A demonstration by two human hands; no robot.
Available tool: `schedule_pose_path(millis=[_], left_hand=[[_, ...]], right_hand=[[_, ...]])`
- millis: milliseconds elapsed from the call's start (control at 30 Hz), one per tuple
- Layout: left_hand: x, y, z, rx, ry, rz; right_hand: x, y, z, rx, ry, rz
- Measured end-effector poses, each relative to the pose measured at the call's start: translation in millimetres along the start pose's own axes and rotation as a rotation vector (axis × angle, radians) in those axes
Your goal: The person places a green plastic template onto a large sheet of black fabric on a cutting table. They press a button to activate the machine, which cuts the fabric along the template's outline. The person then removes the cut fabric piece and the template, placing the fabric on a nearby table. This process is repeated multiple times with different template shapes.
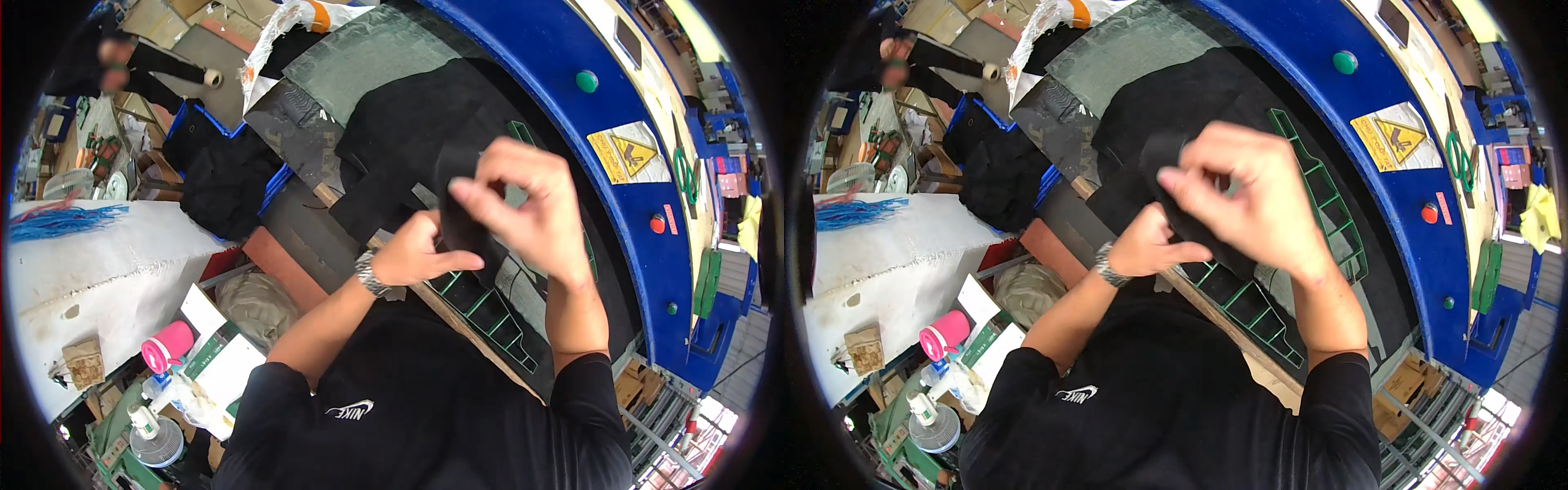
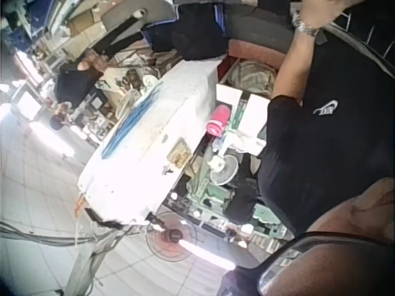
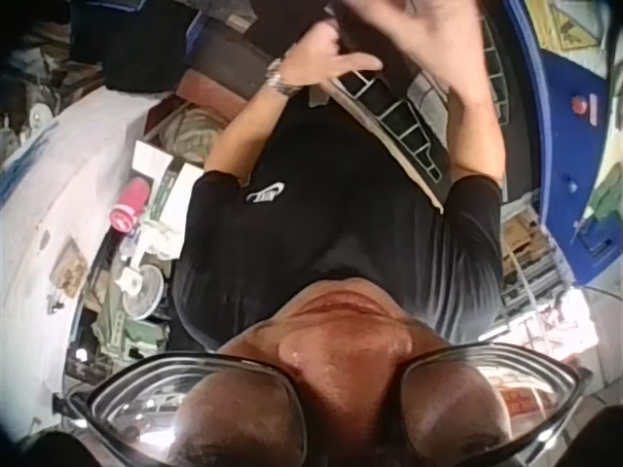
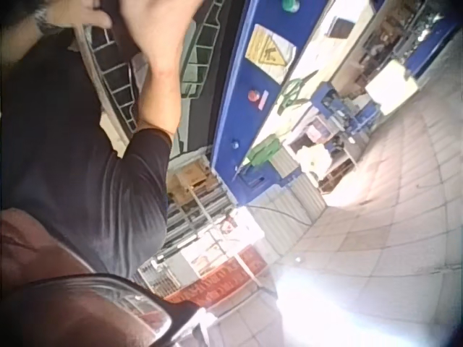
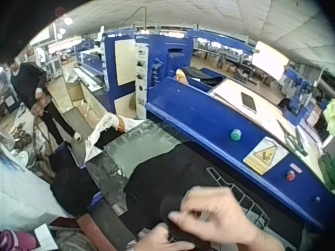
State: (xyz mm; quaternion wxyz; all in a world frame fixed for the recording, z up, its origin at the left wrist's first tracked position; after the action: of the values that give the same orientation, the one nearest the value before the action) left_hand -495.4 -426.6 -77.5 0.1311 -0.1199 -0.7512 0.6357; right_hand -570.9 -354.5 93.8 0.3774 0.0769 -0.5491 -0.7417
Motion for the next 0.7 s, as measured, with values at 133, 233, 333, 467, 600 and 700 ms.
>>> schedule_pose_path(millis=[133, 233, 333, 467, 600, 700], left_hand=[[-6.6, 23.0, -3.4, -0.116, 0.019, 0.108], [-33.3, 52.2, 31.9, -0.126, 0.022, 0.175], [-72.1, 91.4, 85.4, 0.072, -0.112, 0.224], [-115.0, 87.3, 115.5, -0.174, -0.026, 0.494], [-149.3, 107.5, 142.2, -0.046, -0.109, 0.616], [-156.6, 115.6, 145.2, -0.147, -0.168, 0.578]], right_hand=[[28.9, -46.5, 40.5, 0.156, -0.370, -0.242], [36.6, -115.6, 68.1, 0.393, -0.488, -0.297], [24.0, -211.6, 76.3, 0.518, -0.569, -0.440], [-1.4, -299.3, 70.5, 0.354, -0.610, -0.589], [-6.0, -327.2, 58.0, 0.265, -0.562, -0.761], [-2.8, -340.0, 58.4, 0.204, -0.565, -0.805]])
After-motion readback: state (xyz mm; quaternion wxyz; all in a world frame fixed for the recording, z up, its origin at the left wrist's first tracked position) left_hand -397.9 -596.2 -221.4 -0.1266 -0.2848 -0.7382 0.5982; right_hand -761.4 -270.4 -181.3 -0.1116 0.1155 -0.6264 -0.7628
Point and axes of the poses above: each hand's wrist, its own x-axis towards the middle knuckle, its own z-axis out of the back of the hand, y = z × x, the point moved 7 cm from there along x, towards the middle knuckle, and after that the axes turned 13 degrees about x, right-handed, at the moved point
